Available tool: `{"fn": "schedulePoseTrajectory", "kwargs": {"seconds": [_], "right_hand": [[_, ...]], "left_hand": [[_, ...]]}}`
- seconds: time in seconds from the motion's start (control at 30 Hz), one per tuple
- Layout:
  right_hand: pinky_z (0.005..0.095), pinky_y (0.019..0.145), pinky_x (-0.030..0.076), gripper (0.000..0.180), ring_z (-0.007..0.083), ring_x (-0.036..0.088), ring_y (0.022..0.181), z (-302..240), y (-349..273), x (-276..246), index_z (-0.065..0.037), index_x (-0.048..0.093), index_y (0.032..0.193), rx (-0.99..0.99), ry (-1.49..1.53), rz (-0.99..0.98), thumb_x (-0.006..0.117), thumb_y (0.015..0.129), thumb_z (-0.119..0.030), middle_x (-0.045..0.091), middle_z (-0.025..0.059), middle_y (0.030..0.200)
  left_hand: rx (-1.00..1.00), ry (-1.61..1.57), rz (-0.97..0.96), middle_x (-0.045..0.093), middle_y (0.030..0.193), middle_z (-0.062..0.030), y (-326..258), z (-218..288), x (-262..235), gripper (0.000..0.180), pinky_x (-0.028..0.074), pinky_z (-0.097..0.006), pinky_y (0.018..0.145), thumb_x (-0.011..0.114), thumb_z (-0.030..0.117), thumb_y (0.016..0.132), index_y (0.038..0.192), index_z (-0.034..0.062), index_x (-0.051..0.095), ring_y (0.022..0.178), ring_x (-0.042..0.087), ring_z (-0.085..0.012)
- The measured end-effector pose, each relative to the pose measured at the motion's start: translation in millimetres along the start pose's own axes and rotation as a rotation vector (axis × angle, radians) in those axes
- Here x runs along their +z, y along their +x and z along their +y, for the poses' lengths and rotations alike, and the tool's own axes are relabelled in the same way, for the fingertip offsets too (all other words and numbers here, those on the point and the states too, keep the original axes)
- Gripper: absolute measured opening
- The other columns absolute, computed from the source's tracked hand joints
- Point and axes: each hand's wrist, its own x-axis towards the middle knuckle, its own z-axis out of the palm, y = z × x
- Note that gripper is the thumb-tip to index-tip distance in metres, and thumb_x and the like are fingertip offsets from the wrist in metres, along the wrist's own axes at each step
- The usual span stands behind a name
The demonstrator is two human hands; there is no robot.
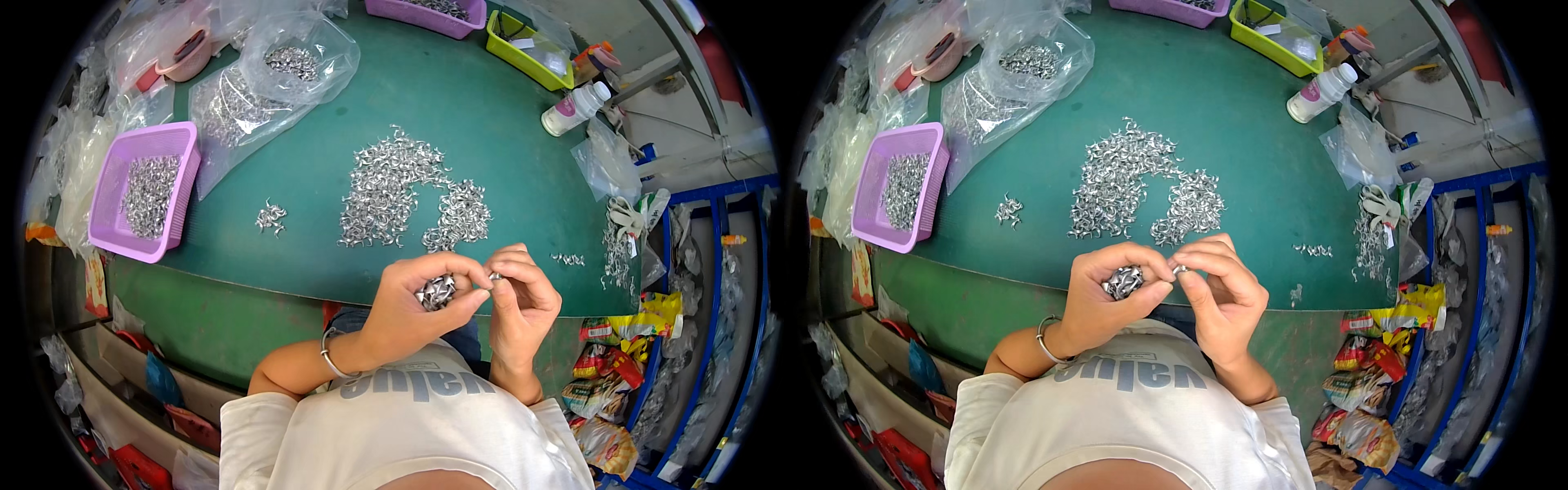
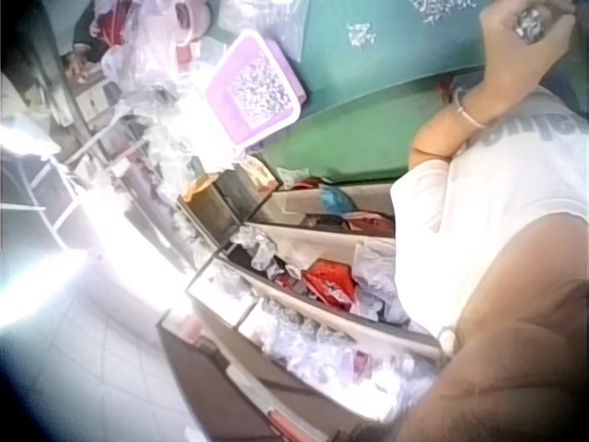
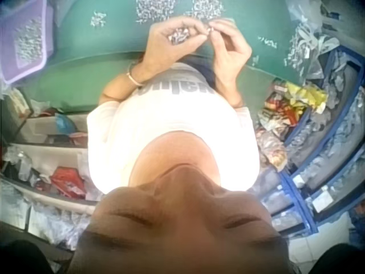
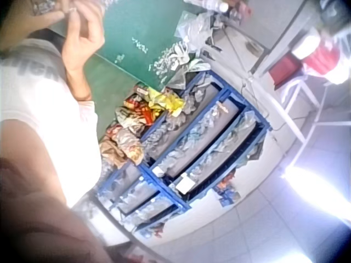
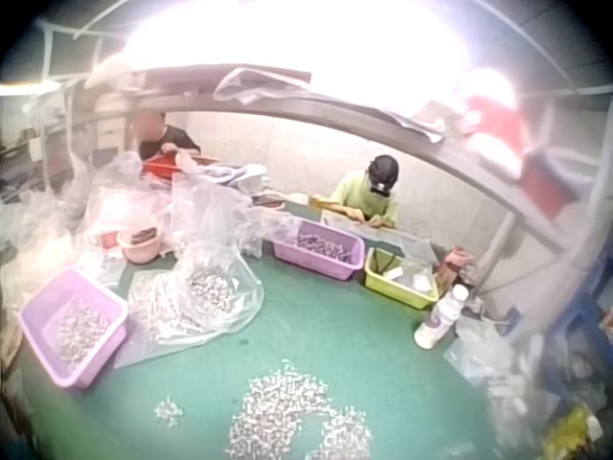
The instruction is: The person picks up and sorts small silver metal components by hand on a green table, moving them from a pile into a pink plastic basket and smaller groups.
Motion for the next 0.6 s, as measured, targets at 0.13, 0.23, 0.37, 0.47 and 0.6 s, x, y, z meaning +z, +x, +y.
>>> {"fn": "schedulePoseTrajectory", "kwargs": {"seconds": [0.13, 0.23, 0.37, 0.47, 0.6], "right_hand": [[0.0288, 0.069, 0.042, 0.012, 0.0201, 0.051, 0.080, -1.2, -0.6, 0.5, 0.005, 0.060, 0.088, -0.005, 0.007, 0.003, 0.059, 0.076, 0.003, 0.059, 0.0135, 0.083], [0.0291, 0.069, 0.043, 0.012, 0.0203, 0.052, 0.080, -0.1, -1.2, -0.9, 0.005, 0.060, 0.088, -0.016, -0.016, -0.004, 0.058, 0.076, 0.004, 0.059, 0.0137, 0.084], [0.0288, 0.070, 0.044, 0.012, 0.0199, 0.054, 0.083, -12.0, 5.1, -3.2, 0.005, 0.059, 0.088, -0.054, -0.319, 0.063, 0.054, 0.077, 0.003, 0.060, 0.0121, 0.085], [0.0306, 0.072, 0.041, 0.023, 0.0192, 0.049, 0.084, -61.9, -4.4, -98.2, 0.004, 0.057, 0.089, -0.193, -0.167, 0.735, 0.054, 0.081, -0.018, 0.055, 0.0093, 0.090], [0.0296, 0.071, 0.028, 0.015, 0.0148, 0.039, 0.071, -118.3, -37.6, -155.4, -0.006, 0.055, 0.073, -0.792, 0.472, 0.312, 0.065, 0.070, -0.017, 0.049, 0.0000, 0.069]], "left_hand": [[0.010, -0.015, -0.002, 0.052, 0.065, 0.0015, -0.8, -1.1, 1.0, 0.012, 0.037, -0.018, 0.054, 0.059, -0.002, 0.074, 0.086, -0.0001, 0.060, 0.060, 0.045, -0.0032], [-0.011, -0.036, -0.012, 0.052, 0.066, 0.0012, -1.0, 0.7, 1.2, 0.011, 0.038, -0.018, 0.055, 0.059, -0.002, 0.074, 0.085, -0.0003, 0.060, 0.060, 0.045, -0.0034], [0.009, -0.029, 0.026, 0.052, 0.068, 0.0011, -2.2, -0.9, -3.5, 0.010, 0.039, -0.018, 0.058, 0.059, -0.001, 0.075, 0.085, -0.0001, 0.059, 0.063, 0.046, -0.0035], [-0.061, -0.061, 0.083, 0.053, 0.069, 0.0011, -2.2, -5.1, -11.3, 0.008, 0.037, -0.017, 0.056, 0.060, 0.001, 0.076, 0.084, 0.0000, 0.059, 0.062, 0.045, -0.0026], [-0.214, -0.041, 0.349, 0.051, 0.066, 0.0032, -13.5, -20.7, -43.7, 0.008, 0.029, -0.015, 0.043, 0.061, 0.005, 0.077, 0.085, 0.0012, 0.059, 0.051, 0.040, -0.0003]]}}
